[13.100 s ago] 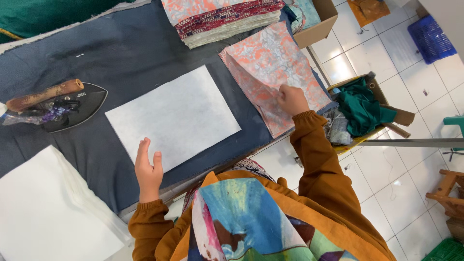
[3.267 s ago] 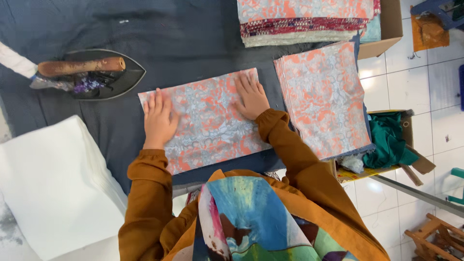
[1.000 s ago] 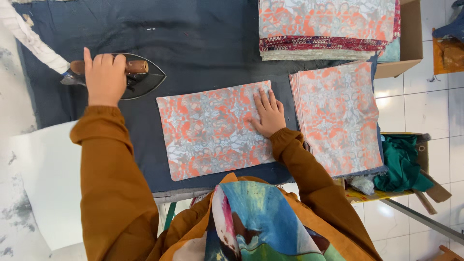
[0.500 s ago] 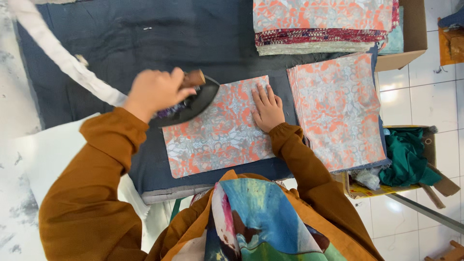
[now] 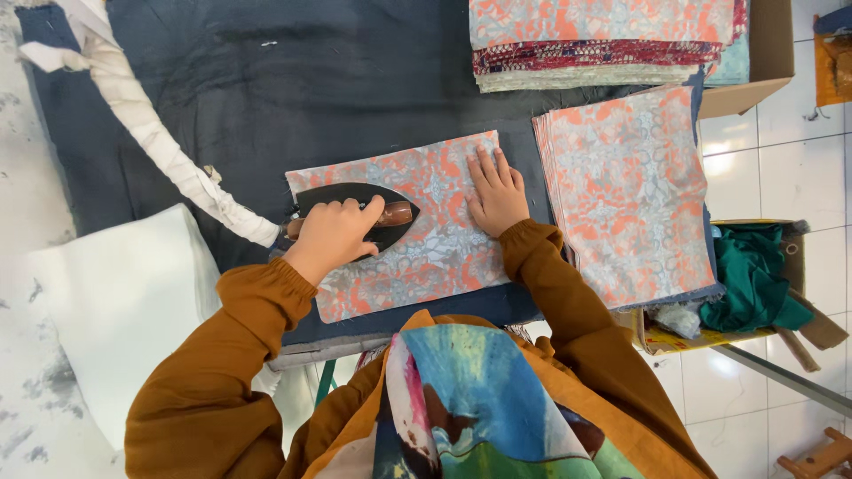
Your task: The person places a white sheet on a dark work surface, then lays a patterned fabric piece on top. They use an iron to press the fabric, then remove the iron and set the pressed piece aside. The person repeats this process with additional fabric pieces, stacking the finished items.
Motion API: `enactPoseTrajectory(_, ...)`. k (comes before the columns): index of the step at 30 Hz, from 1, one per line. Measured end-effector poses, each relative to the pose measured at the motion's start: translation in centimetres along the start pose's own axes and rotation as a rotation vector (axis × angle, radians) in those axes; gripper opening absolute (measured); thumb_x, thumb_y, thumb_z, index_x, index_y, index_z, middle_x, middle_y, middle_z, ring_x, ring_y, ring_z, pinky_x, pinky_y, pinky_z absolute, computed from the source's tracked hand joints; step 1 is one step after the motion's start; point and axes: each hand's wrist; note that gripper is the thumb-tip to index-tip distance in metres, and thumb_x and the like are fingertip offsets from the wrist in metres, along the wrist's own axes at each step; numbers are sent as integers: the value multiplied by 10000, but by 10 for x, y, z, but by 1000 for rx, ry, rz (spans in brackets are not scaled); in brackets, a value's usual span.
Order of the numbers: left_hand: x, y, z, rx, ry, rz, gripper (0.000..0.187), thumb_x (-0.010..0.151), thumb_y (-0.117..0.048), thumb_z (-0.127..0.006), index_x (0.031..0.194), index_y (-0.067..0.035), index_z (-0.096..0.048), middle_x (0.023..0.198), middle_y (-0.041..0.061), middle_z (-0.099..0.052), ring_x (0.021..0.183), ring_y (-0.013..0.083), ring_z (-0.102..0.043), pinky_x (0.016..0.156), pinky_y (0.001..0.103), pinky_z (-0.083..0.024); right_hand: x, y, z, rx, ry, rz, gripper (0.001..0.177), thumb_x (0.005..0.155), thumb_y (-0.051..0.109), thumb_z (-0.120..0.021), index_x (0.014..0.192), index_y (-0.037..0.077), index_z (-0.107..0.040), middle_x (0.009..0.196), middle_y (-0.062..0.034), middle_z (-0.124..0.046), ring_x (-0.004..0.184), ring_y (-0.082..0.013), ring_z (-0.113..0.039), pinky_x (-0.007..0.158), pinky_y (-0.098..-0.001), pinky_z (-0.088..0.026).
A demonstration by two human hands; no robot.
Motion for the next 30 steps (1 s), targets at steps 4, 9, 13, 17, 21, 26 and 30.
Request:
enactPoseTrajectory(4, 6, 16, -7, 13, -144, 40, 568, 731, -408, -881, 1135, -153, -573, 755, 82, -655, 648, 270, -700, 552, 404, -531, 3, 0, 2, 4, 2, -4, 640, 998, 316, -511, 1587, 92, -405, 1692, -141, -287, 1541, -403, -259, 1171, -548, -273)
enactPoseTrajectory(9, 16, 70, -5, 73, -208, 220, 550, 759, -406, -874, 1153, -141, -597, 804, 91, -690, 689, 311, -715, 607, 430, -547, -3, 2, 3, 21, 19, -19, 656, 983, 310, -514, 1591, 91, -400, 1694, -142, -289, 1545, -401, -253, 1169, -542, -272)
enactPoseTrajectory(13, 37, 104, 15, 65, -196, 339, 561, 730, -426, -889, 1102, -120, -602, 830, 117, -712, 742, 343, -717, 613, 463, -542, 6, -2, 3, 3, -5, -2, 649, 988, 318, -524, 1587, 100, -403, 1695, -144, -285, 1542, -406, -246, 1171, -543, -267)
enactPoseTrajectory(17, 41, 100, 32, -27, -55, 349, 603, 643, -455, -923, 1006, -79, -622, 823, 159, -720, 775, 372, -714, 639, 477, -542, -4, -1, -3, 37, 21, -22, 659, 993, 311, -512, 1603, 98, -386, 1705, -131, -275, 1548, -402, -251, 1173, -527, -279)
enactPoseTrajectory(21, 44, 57, 39, -70, 49, 99, 590, 625, -441, -916, 970, -65, -619, 775, 151, -728, 767, 354, -733, 684, 460, -556, 2, -4, -6, -8, 38, -32, 658, 997, 329, -524, 1601, 105, -390, 1693, -129, -272, 1533, -399, -246, 1156, -532, -268)
enactPoseTrajectory(26, 32, -10, 12, -48, 133, -161, 449, 687, -327, -890, 977, -108, -627, 757, 121, -725, 742, 351, -725, 623, 456, -553, 7, -11, -8, -49, 58, 29, 674, 991, 323, -514, 1603, 76, -374, 1698, -158, -253, 1542, -412, -225, 1152, -522, -261)
enactPoseTrajectory(30, -4, -3, -5, -95, 104, -127, 364, 714, -260, -854, 964, -119, -630, 772, 86, -730, 731, 318, -733, 624, 444, -557, 3, -14, -12, -7, 54, -4, 664, 1018, 328, -502, 1615, 70, -364, 1709, -147, -252, 1559, -400, -218, 1190, -520, -255)
Point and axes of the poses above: each hand's wrist, its own x-axis towards the middle knuckle, its own z-axis out of the back of the hand, y = z × x
